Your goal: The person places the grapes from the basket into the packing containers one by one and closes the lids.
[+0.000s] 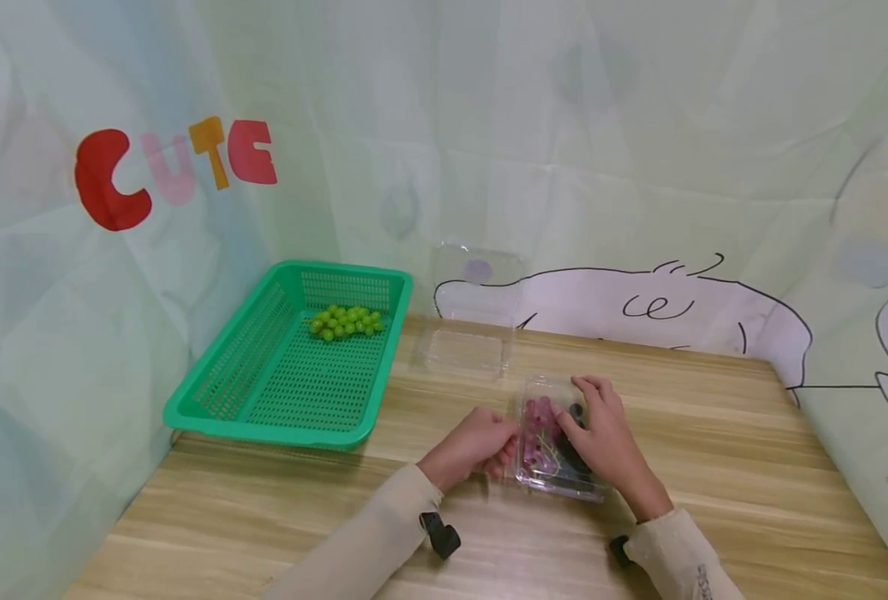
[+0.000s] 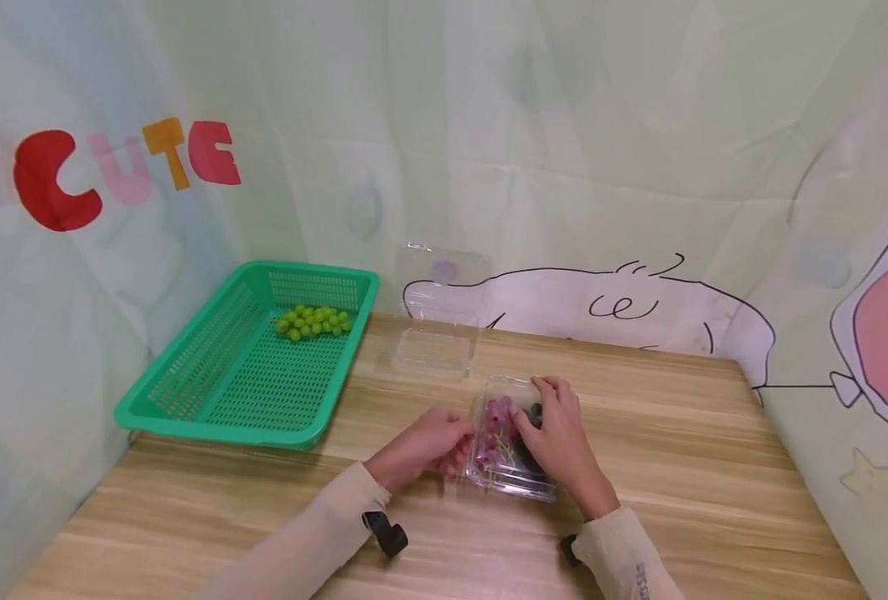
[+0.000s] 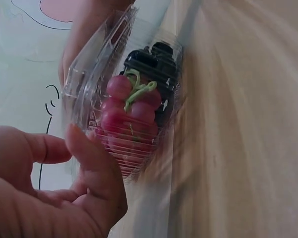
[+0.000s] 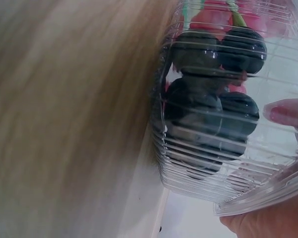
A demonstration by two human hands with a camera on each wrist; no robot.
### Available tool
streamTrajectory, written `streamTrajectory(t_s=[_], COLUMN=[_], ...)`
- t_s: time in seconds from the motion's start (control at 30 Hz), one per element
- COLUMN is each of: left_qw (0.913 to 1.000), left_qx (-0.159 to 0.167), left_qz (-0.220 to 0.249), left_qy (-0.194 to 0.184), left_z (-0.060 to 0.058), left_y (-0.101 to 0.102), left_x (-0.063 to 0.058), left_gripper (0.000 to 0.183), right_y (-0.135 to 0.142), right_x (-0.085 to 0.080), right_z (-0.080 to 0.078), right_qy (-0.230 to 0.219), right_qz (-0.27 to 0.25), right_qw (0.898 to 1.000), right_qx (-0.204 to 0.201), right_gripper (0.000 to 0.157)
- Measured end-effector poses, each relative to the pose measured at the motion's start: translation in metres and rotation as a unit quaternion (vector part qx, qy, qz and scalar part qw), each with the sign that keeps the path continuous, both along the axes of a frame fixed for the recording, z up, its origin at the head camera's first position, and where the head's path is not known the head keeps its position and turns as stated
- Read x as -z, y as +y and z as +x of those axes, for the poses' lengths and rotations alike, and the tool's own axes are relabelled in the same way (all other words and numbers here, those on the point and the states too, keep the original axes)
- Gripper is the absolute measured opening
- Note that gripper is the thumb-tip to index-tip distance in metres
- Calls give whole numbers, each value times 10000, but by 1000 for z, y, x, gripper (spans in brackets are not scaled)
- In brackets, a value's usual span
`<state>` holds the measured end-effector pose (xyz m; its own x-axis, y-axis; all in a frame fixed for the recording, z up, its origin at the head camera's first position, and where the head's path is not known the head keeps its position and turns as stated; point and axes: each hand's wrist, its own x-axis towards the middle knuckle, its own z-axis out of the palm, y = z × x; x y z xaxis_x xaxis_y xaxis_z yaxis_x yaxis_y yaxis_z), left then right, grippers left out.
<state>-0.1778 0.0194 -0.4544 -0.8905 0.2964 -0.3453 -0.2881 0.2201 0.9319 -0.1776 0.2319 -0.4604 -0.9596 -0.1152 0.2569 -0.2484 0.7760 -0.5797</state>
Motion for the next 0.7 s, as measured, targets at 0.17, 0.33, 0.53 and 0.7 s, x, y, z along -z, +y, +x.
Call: streamTrajectory(t_s=[0.17,0.33,0.53,0.7], left_qw=[9992,9977,9950,9922], left_qx=[-382,-663,-950,-1170], left_qz=[-24,55,211,392], left_qy=[106,149,227,201], left_z=[-15,-27,-36,-43], left_y=[9,16,23,29], left_x=[1,4,6,9], left_gripper=[28,29,32,36], right_y=[0,0,0,0], right_x=[0,1,2,1], right_z=[0,-1,0,0], right_qy=[8,-35,-7,17], right_qz=[14,21,-3,3], right_qw=[10000,10000,10000,10000], right_qx=[-6,24,3,-29], right_gripper=[64,64,64,63])
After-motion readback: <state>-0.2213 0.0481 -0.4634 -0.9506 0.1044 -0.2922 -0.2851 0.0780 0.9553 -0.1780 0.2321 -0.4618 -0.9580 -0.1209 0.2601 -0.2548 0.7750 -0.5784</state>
